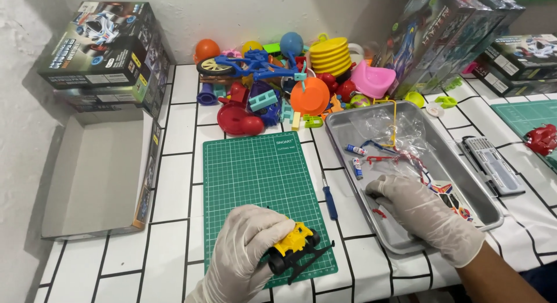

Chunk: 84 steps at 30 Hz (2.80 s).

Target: Assembling a mini 4WD toy car by installing batteries and attaching various plastic chassis and body components.

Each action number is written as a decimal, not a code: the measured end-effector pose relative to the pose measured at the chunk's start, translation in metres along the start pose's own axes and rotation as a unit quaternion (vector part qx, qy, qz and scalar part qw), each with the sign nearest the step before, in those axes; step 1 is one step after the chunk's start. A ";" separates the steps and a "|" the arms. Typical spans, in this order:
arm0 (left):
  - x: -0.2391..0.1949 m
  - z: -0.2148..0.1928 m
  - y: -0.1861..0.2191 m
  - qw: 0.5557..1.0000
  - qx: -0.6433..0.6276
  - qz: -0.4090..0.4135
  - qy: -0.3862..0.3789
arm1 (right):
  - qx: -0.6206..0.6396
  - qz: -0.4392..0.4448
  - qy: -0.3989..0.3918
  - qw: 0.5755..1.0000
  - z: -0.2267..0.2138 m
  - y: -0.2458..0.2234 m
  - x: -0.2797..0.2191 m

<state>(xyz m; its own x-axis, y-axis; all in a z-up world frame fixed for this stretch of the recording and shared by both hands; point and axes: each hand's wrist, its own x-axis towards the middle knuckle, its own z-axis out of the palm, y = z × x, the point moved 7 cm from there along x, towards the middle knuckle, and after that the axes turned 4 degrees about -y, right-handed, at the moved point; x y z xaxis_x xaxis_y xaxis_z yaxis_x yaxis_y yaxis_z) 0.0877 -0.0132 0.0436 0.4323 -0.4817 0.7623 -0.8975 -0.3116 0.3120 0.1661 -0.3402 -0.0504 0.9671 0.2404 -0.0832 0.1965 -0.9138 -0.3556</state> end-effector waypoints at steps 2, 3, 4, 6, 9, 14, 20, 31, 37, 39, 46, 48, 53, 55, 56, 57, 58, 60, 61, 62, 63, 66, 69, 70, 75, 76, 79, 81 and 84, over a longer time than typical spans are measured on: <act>0.003 -0.002 0.004 1.000 0.012 0.009 0.005 | -0.013 0.006 -0.006 1.000 0.006 0.009 0.002; 0.004 -0.003 0.006 1.000 0.023 0.019 0.009 | -0.025 0.013 -0.012 1.000 0.010 0.013 0.003; 0.006 -0.005 0.009 0.999 0.025 0.017 0.010 | -0.025 0.010 -0.013 1.000 0.014 0.020 0.004; 0.010 -0.010 0.015 0.999 0.033 0.023 0.028 | -0.065 0.012 -0.026 0.997 0.023 0.036 0.006; 0.010 -0.012 0.016 0.999 0.037 0.018 0.032 | -0.070 -0.022 0.020 0.997 0.040 0.066 0.006; 0.006 -0.010 0.015 1.000 0.026 0.004 0.015 | -0.054 -0.012 0.012 0.998 0.036 0.060 0.004; -0.002 -0.002 0.010 1.000 0.012 -0.023 0.011 | 0.055 0.003 0.060 0.997 -0.008 -0.017 -0.031; 0.007 0.001 0.029 0.998 0.039 -0.020 0.036 | 0.095 -0.287 0.153 0.941 -0.025 -0.175 -0.105; 0.007 -0.006 0.040 0.993 0.105 -0.014 0.051 | 0.059 -0.234 0.283 0.928 -0.034 -0.206 -0.120; 0.007 -0.007 0.044 0.991 0.122 -0.014 0.051 | 0.062 -0.184 0.366 0.910 -0.036 -0.208 -0.125; 0.006 -0.009 0.048 0.989 0.131 -0.012 0.065 | 0.095 -0.145 0.417 0.892 -0.032 -0.228 -0.128; 0.006 -0.011 0.050 0.985 0.146 -0.007 0.090 | 0.127 -0.107 0.424 0.890 -0.028 -0.224 -0.127; 0.000 -0.006 0.046 0.986 0.155 -0.012 0.061 | 0.113 -0.104 0.406 0.901 -0.017 -0.216 -0.120; -0.003 -0.005 0.043 0.987 0.152 -0.015 0.052 | 0.113 -0.111 0.394 0.905 -0.014 -0.215 -0.117; -0.004 -0.004 0.042 0.988 0.149 -0.017 0.043 | 0.108 -0.112 0.394 0.906 -0.013 -0.215 -0.117; -0.005 -0.003 0.040 0.989 0.145 -0.019 0.033 | 0.104 -0.114 0.395 0.906 -0.013 -0.216 -0.116; -0.006 -0.003 0.039 0.989 0.145 -0.019 0.033 | 0.104 -0.113 0.394 0.906 -0.013 -0.214 -0.116; -0.007 -0.003 0.037 0.989 0.142 -0.023 0.029 | 0.084 -0.127 0.387 0.909 -0.011 -0.215 -0.115; -0.007 -0.004 0.037 0.989 0.142 -0.023 0.029 | 0.084 -0.128 0.387 0.909 -0.010 -0.214 -0.113; -0.006 -0.005 0.037 0.989 0.142 -0.023 0.029 | 0.073 -0.137 0.391 0.907 -0.009 -0.214 -0.113; -0.005 -0.006 0.037 0.989 0.142 -0.023 0.029 | 0.063 -0.146 0.395 0.905 -0.009 -0.214 -0.112; -0.002 -0.009 0.037 0.991 0.126 -0.022 0.039 | 0.072 -0.153 0.400 0.901 -0.014 -0.217 -0.114; 0.002 -0.010 0.041 0.990 0.128 -0.014 0.056 | 0.087 -0.142 0.444 0.881 -0.016 -0.216 -0.118; 0.002 -0.010 0.042 0.990 0.129 -0.014 0.057 | 0.086 -0.143 0.443 0.881 -0.017 -0.215 -0.118; 0.000 -0.009 0.041 0.996 0.076 -0.020 0.034 | 0.042 -0.168 0.481 0.860 -0.024 -0.225 -0.122; 0.001 -0.009 0.041 0.996 0.077 -0.020 0.035 | 0.042 -0.168 0.481 0.859 -0.024 -0.223 -0.122; 0.003 -0.011 0.043 0.996 0.079 -0.016 0.043 | 0.023 -0.186 0.472 0.862 -0.025 -0.220 -0.123; 0.003 -0.010 0.043 0.997 0.060 -0.017 0.034 | -0.010 -0.202 0.462 0.863 -0.025 -0.220 -0.124; 0.009 -0.014 0.047 0.999 0.027 -0.021 0.034 | -0.030 -0.235 0.461 0.856 -0.031 -0.224 -0.126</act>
<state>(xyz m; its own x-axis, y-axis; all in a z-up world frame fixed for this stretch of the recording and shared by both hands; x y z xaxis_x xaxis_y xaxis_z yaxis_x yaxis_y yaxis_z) 0.0480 -0.0202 0.0729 0.4615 -0.4116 0.7858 -0.8715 -0.3759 0.3150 0.0055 -0.1763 0.0683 0.4910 0.2506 0.8343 0.5792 -0.8093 -0.0978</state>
